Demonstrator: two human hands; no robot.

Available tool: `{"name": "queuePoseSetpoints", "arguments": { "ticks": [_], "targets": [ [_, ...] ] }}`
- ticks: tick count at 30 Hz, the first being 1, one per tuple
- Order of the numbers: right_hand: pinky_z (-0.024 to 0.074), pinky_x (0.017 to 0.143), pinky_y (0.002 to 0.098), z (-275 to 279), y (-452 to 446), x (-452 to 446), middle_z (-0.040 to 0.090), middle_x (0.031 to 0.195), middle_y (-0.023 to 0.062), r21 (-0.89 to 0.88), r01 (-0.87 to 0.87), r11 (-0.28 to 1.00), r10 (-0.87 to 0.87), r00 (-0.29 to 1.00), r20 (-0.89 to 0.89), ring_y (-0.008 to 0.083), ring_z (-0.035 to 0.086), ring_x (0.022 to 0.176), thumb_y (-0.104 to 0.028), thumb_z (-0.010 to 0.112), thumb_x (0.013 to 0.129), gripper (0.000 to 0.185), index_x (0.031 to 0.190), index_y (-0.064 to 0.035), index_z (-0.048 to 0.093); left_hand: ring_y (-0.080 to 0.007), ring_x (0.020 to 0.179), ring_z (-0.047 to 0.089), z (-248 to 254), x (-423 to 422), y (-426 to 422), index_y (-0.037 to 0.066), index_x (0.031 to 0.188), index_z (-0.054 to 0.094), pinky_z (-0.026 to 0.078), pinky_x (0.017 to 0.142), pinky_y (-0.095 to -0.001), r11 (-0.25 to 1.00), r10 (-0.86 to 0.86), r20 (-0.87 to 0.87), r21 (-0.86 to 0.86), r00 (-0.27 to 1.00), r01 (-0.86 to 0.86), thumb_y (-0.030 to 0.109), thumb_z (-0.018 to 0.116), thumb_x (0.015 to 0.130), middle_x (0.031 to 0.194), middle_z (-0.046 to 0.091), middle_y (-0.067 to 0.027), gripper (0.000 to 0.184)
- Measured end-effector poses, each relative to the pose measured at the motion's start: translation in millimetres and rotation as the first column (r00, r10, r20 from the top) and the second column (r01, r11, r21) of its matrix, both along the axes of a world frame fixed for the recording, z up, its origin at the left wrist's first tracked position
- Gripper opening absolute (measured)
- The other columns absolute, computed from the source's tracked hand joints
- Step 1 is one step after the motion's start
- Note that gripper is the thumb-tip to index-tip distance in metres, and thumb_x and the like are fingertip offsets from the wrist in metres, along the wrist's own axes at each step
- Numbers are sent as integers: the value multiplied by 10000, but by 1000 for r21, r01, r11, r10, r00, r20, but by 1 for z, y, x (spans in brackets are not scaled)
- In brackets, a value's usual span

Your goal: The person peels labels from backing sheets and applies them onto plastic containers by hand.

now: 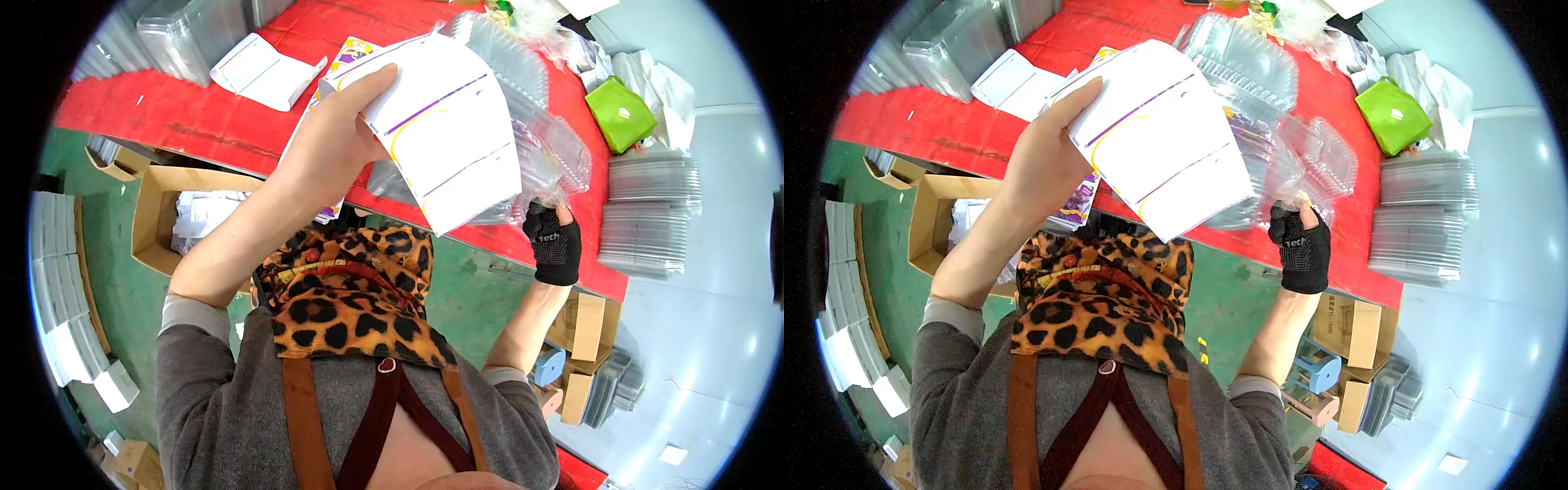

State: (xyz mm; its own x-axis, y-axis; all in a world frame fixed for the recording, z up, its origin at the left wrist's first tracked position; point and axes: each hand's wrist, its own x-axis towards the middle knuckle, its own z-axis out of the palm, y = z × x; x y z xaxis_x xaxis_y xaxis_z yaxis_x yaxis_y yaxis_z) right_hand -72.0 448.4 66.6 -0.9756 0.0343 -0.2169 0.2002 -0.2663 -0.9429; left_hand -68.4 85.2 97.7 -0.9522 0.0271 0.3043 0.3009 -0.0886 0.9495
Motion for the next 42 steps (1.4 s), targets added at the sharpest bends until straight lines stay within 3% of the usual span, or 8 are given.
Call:
{"name": "queuePoseSetpoints", "arguments": {
  "ticks": [5, 8, 9, 13, 25, 31, 37, 42],
  "targets": [
    [433, 624, 262, 21, -10, 12, 661, 816, 75, 596, 203, 777, -58, 966, -254, 135, 576, 699, -274, 588, 956, 335, 982, 41, 697, -231, 1154, 588, 18, -12, 16, -86, 1306, 497, 467, 1019, -365, 591, -280, 261, 805, 924, -48, 129, 496, 1003, 1288, 562, -148, 372],
    [450, 689, 248, 36, -26, 20, 663, 827, 40, 542, 606, 582, -163, 740, -653, 107, 572, 746, -163, 591, 954, 239, 1000, 35, 715, -212, 1074, 626, 26, 0, 15, -87, 1245, 551, 486, 953, -335, 906, -161, 235, 421, 959, 50, 117, 513, 981, 1173, 634, -139, 336],
    [449, 688, 251, 45, -31, 26, 655, 819, 32, 502, 636, 586, -147, 692, -706, 108, 568, 744, -159, 585, 955, 237, 1005, 33, 715, -189, 1012, 644, 5, -3, 11, -80, 1189, 588, 493, 894, -316, 976, 43, -190, -203, 981, -82, 165, 581, 939, 1081, 675, -115, 350],
    [439, 689, 256, 80, -77, 45, 637, 789, 27, 567, 436, 699, 27, 776, -630, 108, 562, 727, -209, 655, 912, 245, 979, 17, 718, -171, 1008, 638, 28, 2, 22, -23, 1194, 604, 494, 891, -312, 873, -271, 331, 481, 904, 85, 190, 699, 854, 1100, 672, -91, 413],
    [439, 504, 349, 51, -103, 41, 606, 611, 140, 875, -220, 431, 640, 758, -125, 269, 614, 528, -241, 750, 844, 246, 762, -17, 693, -151, 1041, 647, 40, 0, 12, -2, 1234, 592, 515, 901, -297, 906, -325, 309, 372, 894, 201, 195, 730, 902, 1152, 678, -81, 410],
    [454, 526, 361, 81, -99, 37, 610, 606, 130, 963, -51, 264, 780, 599, -182, 296, 620, 564, -227, 790, 794, 212, 736, -39, 712, -152, 983, 671, 38, 1, 14, -2, 1234, 584, 542, 857, -310, 942, -311, 365, 239, 878, 234, 209, 746, 891, 1112, 693, -102, 434],
    [486, 775, 389, 126, -138, 17, 660, 975, 100, 710, 632, 309, 675, 380, -632, 303, 612, 902, -160, 793, 725, 334, 1030, -52, 710, -150, 937, 685, 39, 3, 14, -2, 1207, 592, 557, 790, -286, 945, -325, 377, 173, 867, 279, 142, 758, 874, 1065, 706, -101, 399],
    [503, 767, 390, 125, -154, -2, 679, 968, 103, 797, 535, 279, 740, 409, -534, 297, 641, 883, -151, 767, 756, 312, 1043, -47, 702, -84, 838, 636, 30, 3, 17, -7, 1104, 666, 521, 726, -262, 948, -314, 237, 129, 919, 291, 149, 699, 929, 974, 709, -47, 237]
  ]
}}
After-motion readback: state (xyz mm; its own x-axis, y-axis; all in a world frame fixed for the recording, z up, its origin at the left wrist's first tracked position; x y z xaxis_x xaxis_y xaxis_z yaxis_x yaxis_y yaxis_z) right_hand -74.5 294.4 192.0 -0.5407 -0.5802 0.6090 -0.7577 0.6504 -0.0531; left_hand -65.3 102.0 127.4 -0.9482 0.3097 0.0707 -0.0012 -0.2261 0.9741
